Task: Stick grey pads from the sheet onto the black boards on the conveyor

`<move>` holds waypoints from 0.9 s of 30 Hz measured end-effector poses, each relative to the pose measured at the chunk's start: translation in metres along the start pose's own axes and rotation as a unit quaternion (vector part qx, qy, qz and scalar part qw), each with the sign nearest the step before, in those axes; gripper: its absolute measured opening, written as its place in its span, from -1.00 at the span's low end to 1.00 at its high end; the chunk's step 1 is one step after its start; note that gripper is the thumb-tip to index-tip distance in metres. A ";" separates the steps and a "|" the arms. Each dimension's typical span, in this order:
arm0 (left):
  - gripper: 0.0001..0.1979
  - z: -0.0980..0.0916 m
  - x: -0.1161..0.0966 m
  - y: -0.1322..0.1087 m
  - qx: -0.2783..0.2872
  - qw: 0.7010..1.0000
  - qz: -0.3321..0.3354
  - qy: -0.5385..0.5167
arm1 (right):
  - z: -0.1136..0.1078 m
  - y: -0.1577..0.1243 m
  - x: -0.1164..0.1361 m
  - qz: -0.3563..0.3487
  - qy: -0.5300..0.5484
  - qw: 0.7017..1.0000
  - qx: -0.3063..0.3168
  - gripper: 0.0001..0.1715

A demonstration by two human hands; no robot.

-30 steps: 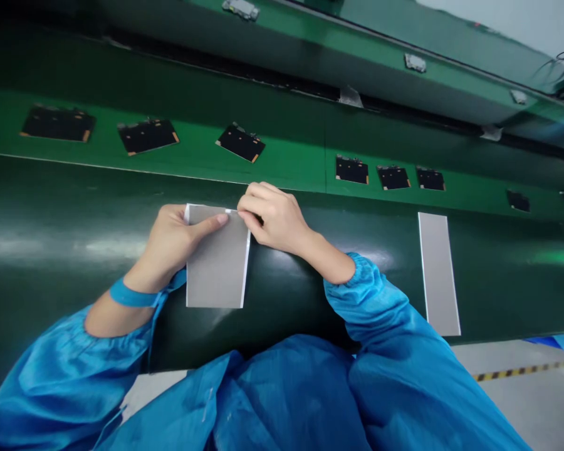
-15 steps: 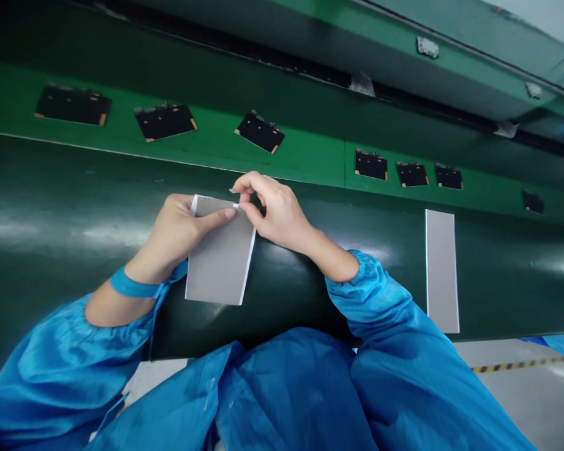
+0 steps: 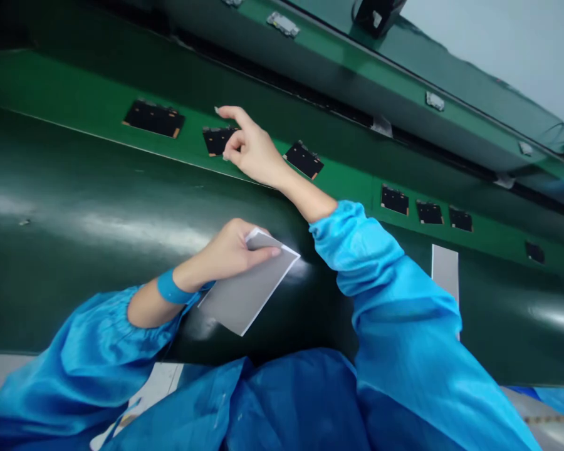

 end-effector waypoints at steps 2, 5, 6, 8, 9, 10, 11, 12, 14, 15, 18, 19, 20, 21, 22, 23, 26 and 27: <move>-0.73 0.002 -0.001 -0.001 0.008 1.000 0.003 0.004 | 0.018 0.016 0.010 -0.022 -0.058 0.997 0.038 -0.28; -0.74 -0.001 -0.003 -0.001 0.003 1.000 0.007 0.020 | 0.034 0.026 0.013 -0.057 -0.123 0.988 0.075 -0.30; -0.75 -0.001 -0.004 -0.001 0.001 1.000 0.009 0.022 | 0.036 0.028 0.011 -0.066 -0.137 0.985 0.082 -0.30; -0.78 -0.001 -0.006 -0.001 0.000 1.000 0.012 0.024 | 0.038 0.030 0.005 -0.080 -0.155 0.980 0.092 -0.30; -0.78 -0.001 -0.007 -0.001 0.000 1.000 0.013 0.026 | 0.039 0.031 0.001 -0.085 -0.160 0.979 0.094 -0.30; -0.79 -0.001 -0.008 -0.002 0.000 1.000 0.014 0.027 | 0.039 0.031 -0.002 -0.088 -0.162 0.978 0.095 -0.30; -0.78 0.000 -0.008 -0.002 0.000 0.999 0.015 0.028 | 0.038 0.032 -0.005 -0.091 -0.161 0.978 0.095 -0.29; -0.78 0.000 -0.009 -0.002 0.001 0.999 0.016 0.029 | 0.038 0.032 -0.007 -0.092 -0.157 0.979 0.093 -0.28; -0.77 0.001 -0.010 -0.002 0.005 1.000 0.017 0.026 | 0.036 0.032 -0.009 -0.091 -0.146 0.981 0.086 -0.26; -0.76 0.002 -0.010 -0.002 0.007 1.000 0.017 0.025 | 0.035 0.032 -0.010 -0.090 -0.142 0.982 0.083 -0.26; -0.74 0.002 -0.009 -0.001 0.007 0.999 0.013 0.029 | 0.032 0.030 -0.013 -0.084 -0.138 0.984 0.079 -0.27; -0.75 0.002 -0.009 -0.001 0.006 0.999 0.012 0.029 | 0.031 0.029 -0.014 -0.083 -0.138 0.984 0.081 -0.28; -0.75 0.002 -0.008 -0.001 0.006 1.000 0.011 0.029 | 0.030 0.028 -0.015 -0.083 -0.138 0.983 0.083 -0.28; -0.76 0.002 -0.008 -0.001 0.006 1.000 0.012 0.027 | 0.028 0.027 -0.017 -0.083 -0.137 0.983 0.085 -0.28; -0.77 0.002 -0.007 -0.001 0.006 1.000 0.011 0.027 | 0.027 0.026 -0.018 -0.084 -0.135 0.983 0.088 -0.28; -0.77 0.002 -0.007 -0.001 0.006 1.000 0.011 0.027 | 0.026 0.025 -0.020 -0.084 -0.133 0.983 0.090 -0.28; -0.77 0.003 -0.006 0.000 0.007 1.000 0.011 0.024 | 0.021 0.023 -0.026 -0.079 -0.125 0.985 0.086 -0.29; -0.78 0.003 -0.007 0.000 0.007 1.000 0.011 0.019 | 0.019 0.022 -0.027 -0.075 -0.119 0.987 0.082 -0.30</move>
Point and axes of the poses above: each hand's wrist, its own y-axis towards the middle knuckle, its own z-axis out of the palm, x = y × z, the point moved 10 cm from there along y, towards the middle knuckle, and after that the axes turned 14 degrees about z, right-handed, at the moved point
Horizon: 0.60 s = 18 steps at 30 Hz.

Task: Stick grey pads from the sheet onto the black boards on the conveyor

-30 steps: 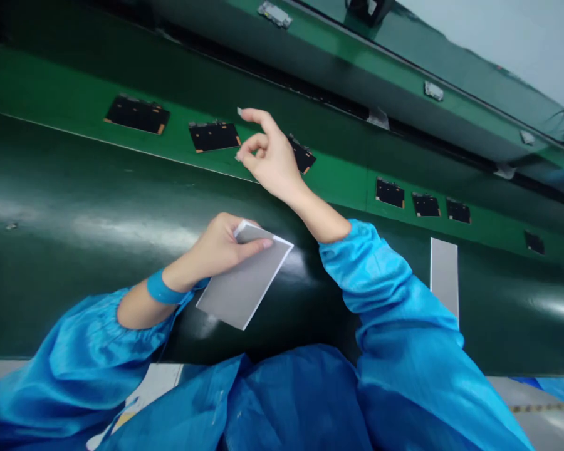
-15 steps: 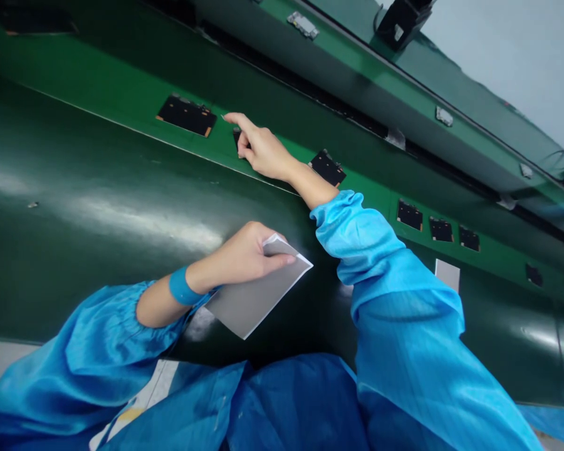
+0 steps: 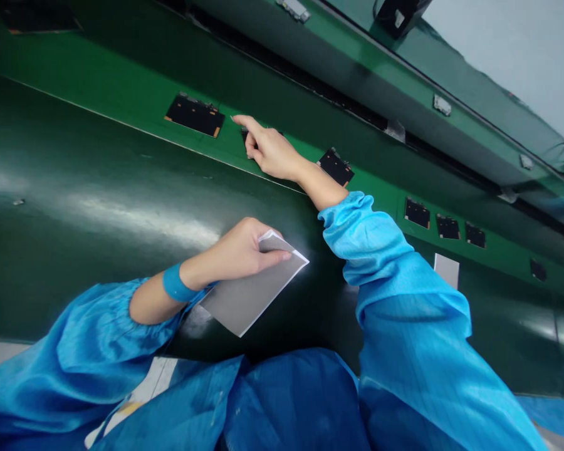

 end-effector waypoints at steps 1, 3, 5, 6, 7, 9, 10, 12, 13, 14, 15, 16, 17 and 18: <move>-0.79 0.001 0.000 0.000 0.002 1.000 0.000 -0.006 | -0.002 -0.001 -0.002 0.005 0.008 1.000 -0.005 -0.31; -0.81 0.002 0.000 0.000 0.006 1.000 -0.003 -0.015 | -0.005 -0.004 -0.005 0.013 0.024 1.000 -0.015 -0.34; -0.83 0.002 0.001 0.000 0.009 1.000 -0.005 -0.018 | -0.008 -0.008 -0.006 0.016 0.030 0.999 -0.018 -0.36; -0.83 0.002 0.001 0.000 0.010 1.000 -0.005 -0.018 | -0.009 -0.010 -0.007 0.014 0.028 0.999 -0.016 -0.36; -0.83 0.002 0.001 0.001 0.009 1.000 -0.003 -0.017 | -0.010 -0.012 -0.007 0.011 0.022 1.000 -0.013 -0.36; -0.81 0.001 0.001 0.001 0.005 1.000 -0.002 -0.017 | -0.010 -0.016 -0.008 0.002 0.005 1.000 -0.004 -0.34; -0.81 0.001 0.002 0.001 0.004 1.000 -0.003 -0.017 | -0.011 -0.018 -0.009 -0.001 -0.003 1.000 0.000 -0.33; -0.80 0.002 0.003 0.001 0.003 1.000 -0.006 -0.019 | -0.012 -0.021 -0.011 -0.008 -0.021 1.000 0.003 -0.30; -0.80 0.002 0.004 0.001 0.003 1.000 -0.008 -0.020 | -0.012 -0.023 -0.013 -0.012 -0.030 0.999 0.003 -0.30; -0.81 0.002 0.004 0.001 0.001 1.000 -0.009 -0.019 | -0.011 -0.024 -0.014 -0.016 -0.038 0.999 0.002 -0.29; -0.81 0.002 0.005 0.001 -0.001 1.000 -0.012 -0.018 | -0.011 -0.026 -0.016 -0.019 -0.046 0.999 0.000 -0.28; -0.81 0.001 0.005 0.001 -0.004 1.000 -0.015 -0.017 | -0.010 -0.028 -0.017 -0.020 -0.054 0.998 -0.002 -0.26; -0.81 0.001 0.006 0.001 -0.008 1.000 -0.018 -0.017 | -0.008 -0.030 -0.018 -0.021 -0.061 0.998 -0.004 -0.24; -0.81 0.000 0.007 0.001 -0.010 1.000 -0.021 -0.017 | -0.007 -0.032 -0.019 -0.020 -0.069 0.997 -0.007 -0.22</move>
Point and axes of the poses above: each hand's wrist, its own y-axis towards the middle knuckle, its own z-axis out of the palm, x = y × z, the point moved 10 cm from there along y, towards the middle knuckle, and after that the axes turned 14 degrees about z, right-handed, at the moved point
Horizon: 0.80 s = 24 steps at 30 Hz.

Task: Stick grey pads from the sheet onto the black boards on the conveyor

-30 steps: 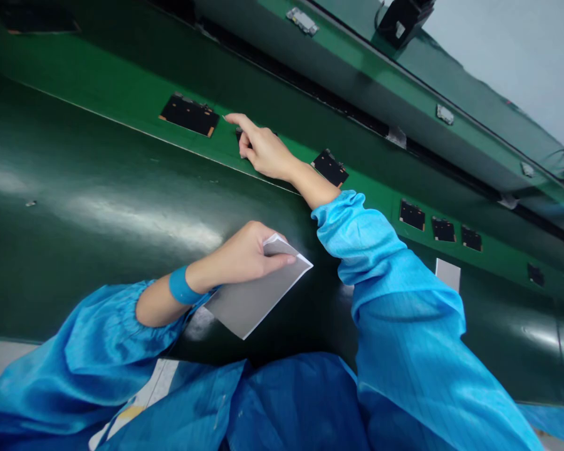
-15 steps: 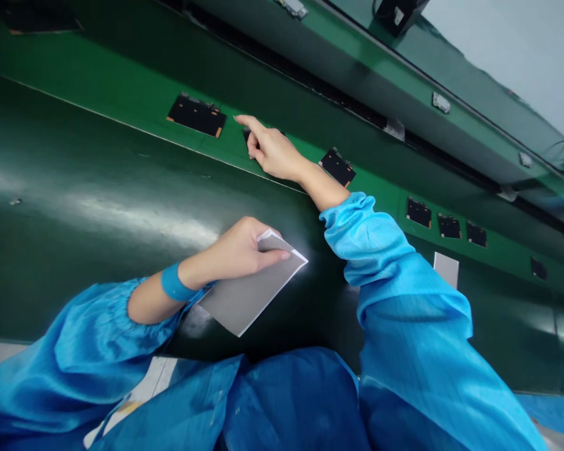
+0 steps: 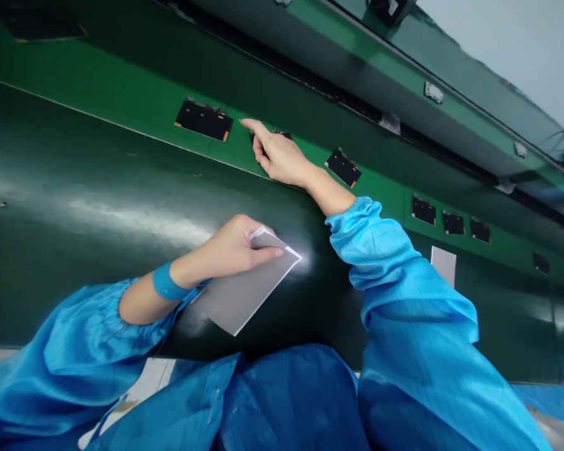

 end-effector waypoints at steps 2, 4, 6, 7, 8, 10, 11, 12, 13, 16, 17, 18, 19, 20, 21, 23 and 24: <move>-0.80 0.000 0.001 0.000 -0.001 1.000 -0.003 -0.003 | 0.000 -0.004 -0.003 0.005 -0.019 1.000 -0.010 -0.19; -0.80 0.000 0.001 0.000 0.002 1.000 -0.002 -0.005 | -0.008 -0.007 -0.010 0.016 -0.038 0.999 -0.033 -0.15; -0.80 0.002 0.001 0.000 0.010 1.000 -0.001 -0.004 | -0.023 -0.007 -0.023 0.035 -0.046 0.996 -0.067 -0.05; -0.80 0.003 0.001 0.000 0.014 1.000 0.001 -0.002 | -0.032 -0.006 -0.030 0.046 -0.041 0.995 -0.082 0.01; -0.80 0.004 0.001 -0.001 0.018 1.000 0.004 0.000 | -0.041 -0.003 -0.037 0.056 -0.030 0.994 -0.093 0.06; -0.80 0.005 -0.002 -0.001 0.026 1.000 0.012 0.001 | -0.055 0.006 -0.045 0.071 0.006 0.992 -0.103 0.04; -0.81 0.006 -0.003 -0.002 0.030 0.999 0.016 -0.001 | -0.059 0.013 -0.045 0.077 0.029 0.991 -0.102 -0.05; -0.82 0.007 -0.005 -0.002 0.033 0.999 0.019 -0.006 | -0.059 0.021 -0.043 0.086 0.053 0.990 -0.095 -0.18; -0.83 0.008 -0.006 -0.002 0.036 0.999 0.019 -0.009 | -0.057 0.029 -0.038 0.097 0.077 0.989 -0.084 -0.32; -0.85 0.007 -0.007 -0.003 0.040 0.999 0.008 -0.011 | -0.034 0.055 -0.010 0.131 0.136 0.981 -0.033 -0.60; -0.85 0.006 -0.006 -0.003 0.039 0.999 0.004 -0.009 | -0.024 0.063 0.001 0.138 0.149 0.979 -0.016 -0.63; -0.85 0.005 -0.006 -0.003 0.037 0.999 0.002 -0.007 | -0.015 0.069 0.013 0.143 0.159 0.977 -0.002 -0.64; -0.85 0.005 -0.006 -0.003 0.036 0.999 0.002 -0.006 | -0.008 0.074 0.023 0.149 0.165 0.975 0.010 -0.65; -0.84 0.004 -0.006 -0.003 0.034 0.999 0.003 -0.005 | -0.001 0.078 0.030 0.155 0.168 0.973 0.018 -0.67; -0.83 0.004 -0.005 -0.003 0.033 0.999 0.005 -0.003 | 0.004 0.081 0.036 0.160 0.169 0.972 0.026 -0.69; -0.82 0.004 -0.005 -0.003 0.035 0.999 0.009 0.001 | 0.011 0.084 0.042 0.170 0.165 0.971 0.038 -0.72; -0.82 0.004 -0.006 -0.002 0.036 0.999 0.011 0.004 | 0.013 0.085 0.043 0.173 0.158 0.971 0.043 -0.72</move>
Point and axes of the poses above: each hand's wrist, its own y-axis towards the middle knuckle, its own z-axis out of the palm, x = y × z, the point moved 10 cm from there along y, towards the middle knuckle, and after that the axes turned 14 degrees about z, right-handed, at the moved point
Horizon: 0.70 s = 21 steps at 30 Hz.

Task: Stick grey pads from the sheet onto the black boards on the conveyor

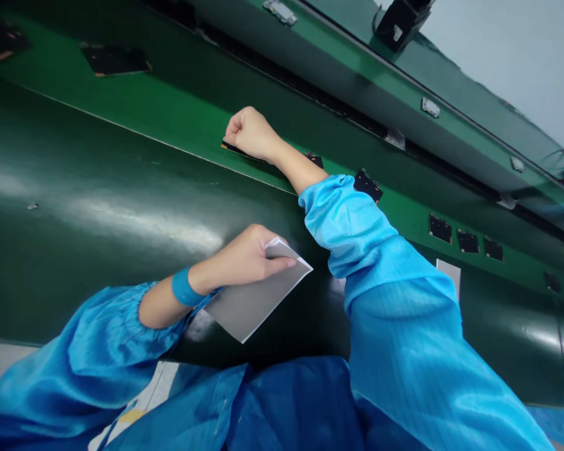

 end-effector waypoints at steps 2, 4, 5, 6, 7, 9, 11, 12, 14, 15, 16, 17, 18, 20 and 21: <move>-0.82 0.000 -0.002 0.000 -0.001 1.000 0.007 0.009 | 0.001 0.002 -0.003 0.002 -0.019 1.000 -0.001 -0.70; -0.80 -0.002 -0.004 0.001 -0.008 1.000 0.015 0.019 | 0.001 0.003 -0.008 0.001 -0.034 0.999 -0.006 -0.68; -0.79 -0.002 -0.005 0.001 -0.011 1.000 0.019 0.020 | 0.000 0.003 -0.009 -0.001 -0.038 0.999 -0.007 -0.68; -0.80 -0.002 -0.006 0.001 -0.010 1.000 0.022 0.018 | 0.000 0.003 -0.010 -0.002 -0.040 0.999 -0.007 -0.67; -0.81 -0.002 -0.006 0.001 -0.009 1.000 0.023 0.015 | -0.001 0.002 -0.010 0.000 -0.044 0.999 -0.006 -0.67; -0.83 -0.001 -0.005 0.001 -0.006 1.000 0.025 0.011 | -0.003 -0.002 -0.009 0.012 -0.058 0.998 -0.012 -0.66; -0.82 -0.001 -0.004 0.002 -0.008 0.999 0.030 0.010 | -0.007 -0.009 -0.008 0.058 -0.092 0.994 -0.028 -0.68; -0.81 -0.001 -0.004 0.003 -0.010 0.999 0.035 0.008 | -0.009 -0.012 -0.007 0.082 -0.111 0.990 -0.033 -0.71; -0.84 -0.001 -0.005 0.004 -0.012 0.999 0.046 -0.001 | -0.013 -0.021 -0.003 0.111 -0.144 0.983 -0.037 -0.79; -0.86 -0.001 -0.006 0.004 -0.013 0.999 0.050 -0.005 | -0.014 -0.024 -0.001 0.117 -0.156 0.980 -0.033 -0.82; -0.89 0.000 -0.007 0.004 -0.012 0.999 0.050 -0.008 | -0.015 -0.027 0.000 0.122 -0.163 0.979 -0.027 -0.84; -0.89 0.000 -0.007 0.005 -0.010 0.999 0.048 -0.007 | -0.016 -0.030 0.000 0.127 -0.166 0.978 -0.020 -0.85; -0.89 0.000 -0.007 0.005 -0.007 0.999 0.045 -0.004 | -0.017 -0.032 -0.001 0.139 -0.171 0.975 -0.014 -0.83; -0.89 -0.001 -0.008 0.005 -0.004 0.999 0.038 0.003 | -0.020 -0.034 -0.006 0.158 -0.174 0.972 -0.003 -0.76; -0.88 -0.001 -0.008 0.005 -0.004 0.999 0.037 0.006 | -0.021 -0.034 -0.008 0.163 -0.177 0.971 -0.002 -0.74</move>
Point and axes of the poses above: each hand's wrist, its own y-axis towards the middle knuckle, its own z-axis out of the palm, x = y × z, the point moved 10 cm from there along y, towards the middle knuckle, and after that the axes turned 14 degrees about z, right-handed, at the moved point
